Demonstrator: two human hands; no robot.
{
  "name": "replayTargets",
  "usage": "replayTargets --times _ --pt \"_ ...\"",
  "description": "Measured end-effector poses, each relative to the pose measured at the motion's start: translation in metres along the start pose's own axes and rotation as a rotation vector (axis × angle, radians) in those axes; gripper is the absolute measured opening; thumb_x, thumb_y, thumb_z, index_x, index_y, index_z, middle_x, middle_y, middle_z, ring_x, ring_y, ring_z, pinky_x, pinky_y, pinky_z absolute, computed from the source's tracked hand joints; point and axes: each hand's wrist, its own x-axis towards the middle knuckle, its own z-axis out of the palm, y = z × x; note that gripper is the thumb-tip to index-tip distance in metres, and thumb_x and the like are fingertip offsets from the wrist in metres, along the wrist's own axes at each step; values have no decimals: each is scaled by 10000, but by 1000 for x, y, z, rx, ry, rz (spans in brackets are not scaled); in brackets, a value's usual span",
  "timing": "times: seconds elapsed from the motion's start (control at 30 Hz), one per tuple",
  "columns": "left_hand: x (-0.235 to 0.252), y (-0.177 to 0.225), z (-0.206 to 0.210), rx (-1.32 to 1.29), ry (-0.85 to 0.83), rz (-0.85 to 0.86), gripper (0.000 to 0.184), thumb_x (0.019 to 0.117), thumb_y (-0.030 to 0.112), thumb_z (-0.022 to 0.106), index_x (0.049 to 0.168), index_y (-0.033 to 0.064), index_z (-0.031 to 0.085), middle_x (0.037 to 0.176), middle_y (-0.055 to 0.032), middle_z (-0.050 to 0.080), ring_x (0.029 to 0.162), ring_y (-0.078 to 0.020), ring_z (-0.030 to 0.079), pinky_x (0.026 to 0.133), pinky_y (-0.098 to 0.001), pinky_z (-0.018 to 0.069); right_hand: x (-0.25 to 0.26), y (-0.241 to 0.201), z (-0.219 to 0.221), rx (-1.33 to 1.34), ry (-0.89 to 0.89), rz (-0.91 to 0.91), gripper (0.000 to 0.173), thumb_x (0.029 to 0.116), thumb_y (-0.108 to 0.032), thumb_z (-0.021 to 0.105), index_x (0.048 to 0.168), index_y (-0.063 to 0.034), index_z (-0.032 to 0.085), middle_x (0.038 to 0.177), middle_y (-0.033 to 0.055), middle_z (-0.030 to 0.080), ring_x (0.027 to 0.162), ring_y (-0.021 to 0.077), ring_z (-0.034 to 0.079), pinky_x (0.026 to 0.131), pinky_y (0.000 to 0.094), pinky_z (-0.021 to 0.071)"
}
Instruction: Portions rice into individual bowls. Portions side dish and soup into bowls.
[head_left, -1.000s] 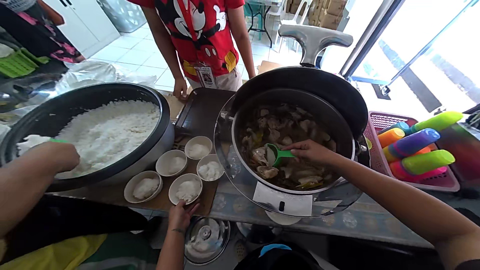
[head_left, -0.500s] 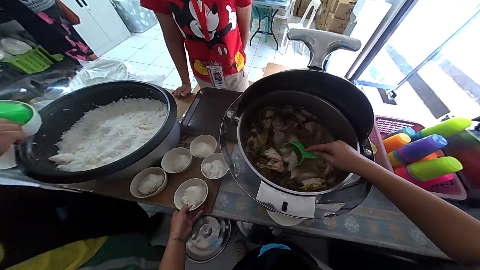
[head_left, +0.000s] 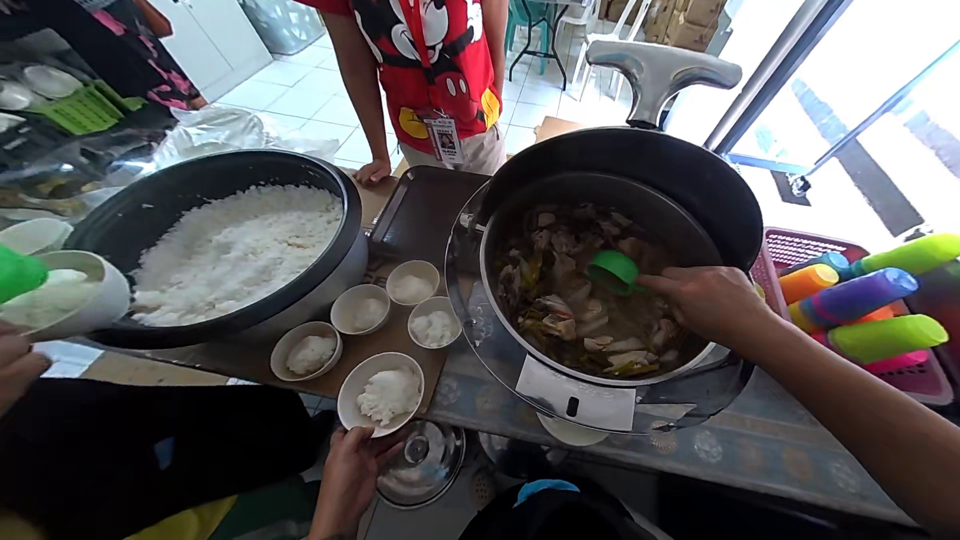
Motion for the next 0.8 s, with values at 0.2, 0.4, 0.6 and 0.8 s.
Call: replayTargets --times 0.2,0.4,0.6,0.8 --pt "-35 3 -1 14 -32 35 392 1031 77 315 1421 88 274 950 -97 669 664 -161 713 520 -281 588 -9 -29 -6 23 132 -239 363 860 63 671 1166 -105 770 747 143 673 615 334 677 500 462 533" --pt "-65 4 5 16 -104 25 361 1031 100 309 1391 98 281 914 -85 677 656 -167 712 529 -287 590 16 -42 25 162 -174 -249 345 977 32 554 1265 -71 712 1009 204 737 828 417 724 667 561 567" --pt "-82 3 11 -45 -175 21 304 1036 120 279 1337 126 322 847 -39 700 609 -140 702 505 -263 582 14 -24 2 478 -435 -171 320 1073 -101 485 1294 -89 716 1040 196 753 945 390 719 872 592 528" --pt "-94 7 14 -92 -239 56 295 1022 160 245 1301 150 342 849 -9 721 620 -120 705 508 -245 577 37 -9 27 954 -552 98 285 1091 -113 477 1255 -20 690 789 5 611 624 3 481 635 188 435"
